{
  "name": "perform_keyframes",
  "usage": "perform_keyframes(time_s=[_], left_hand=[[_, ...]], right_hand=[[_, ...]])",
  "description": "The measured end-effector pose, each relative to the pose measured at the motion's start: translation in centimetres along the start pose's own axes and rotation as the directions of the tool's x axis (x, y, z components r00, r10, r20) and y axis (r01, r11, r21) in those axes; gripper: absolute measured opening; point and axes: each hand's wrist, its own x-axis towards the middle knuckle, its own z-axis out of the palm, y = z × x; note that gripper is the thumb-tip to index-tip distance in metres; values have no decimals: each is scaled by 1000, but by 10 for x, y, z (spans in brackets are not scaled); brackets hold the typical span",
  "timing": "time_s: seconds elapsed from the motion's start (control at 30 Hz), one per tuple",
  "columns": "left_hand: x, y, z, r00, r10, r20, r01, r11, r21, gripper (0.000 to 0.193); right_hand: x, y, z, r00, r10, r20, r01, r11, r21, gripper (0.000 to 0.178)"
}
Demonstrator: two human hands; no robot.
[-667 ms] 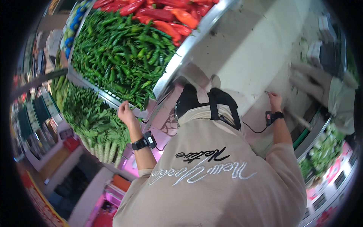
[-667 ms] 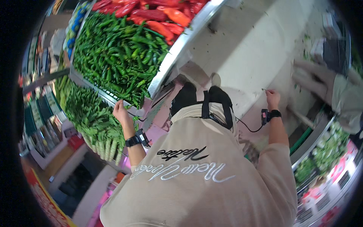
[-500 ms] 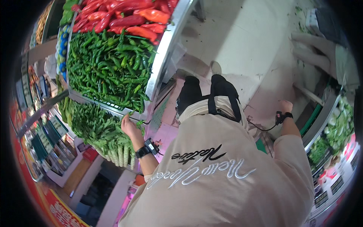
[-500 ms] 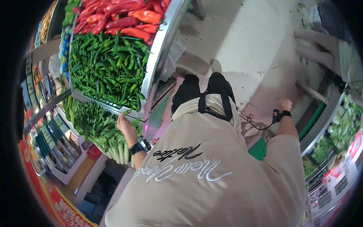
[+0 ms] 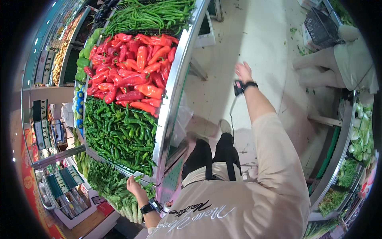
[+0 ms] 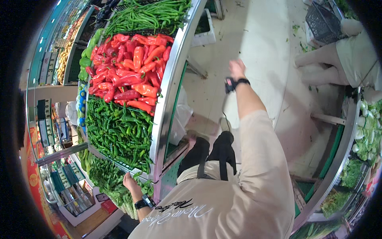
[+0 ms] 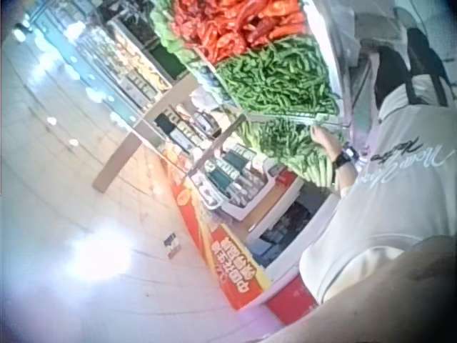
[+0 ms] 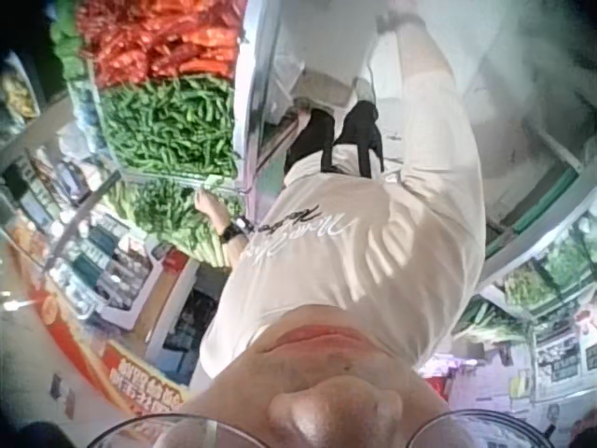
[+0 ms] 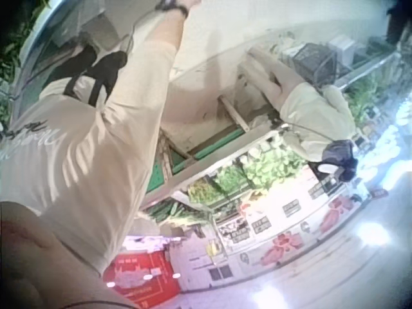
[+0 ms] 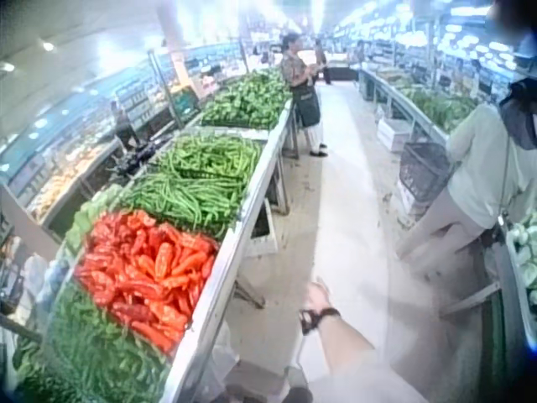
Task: The person sorts and organizes various types of peppers in supermarket bins by hand, moving them between sections and leveling the displays.
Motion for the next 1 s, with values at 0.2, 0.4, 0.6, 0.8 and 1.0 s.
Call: perform_keyframes(time_s=[0.2, 0.4, 0.6, 0.8, 1.0], left_hand=[[3, -40, -22, 997, -49, -57, 46, 998, -51, 10], [15, -73, -20, 996, -86, 15, 87, 979, -184, 12], [24, -67, -6, 990, -124, -64, 108, 971, -215, 8], [57, -65, -9, 987, -149, -52, 118, 917, -380, 7], [70, -55, -25, 984, -161, -73, 98, 840, -534, 10]], right_hand=[[-9, -84, 96, 973, -35, 227, 60, 993, -106, 83], [-53, 44, -31, 983, 22, 182, 80, 839, -539, 37], [-108, 58, -72, 987, 158, 32, -104, 777, -621, 27], [-137, 18, 74, 913, 169, 372, 176, 657, -733, 16], [-216, 42, 279, 674, 220, 705, 523, 531, -666, 11]])
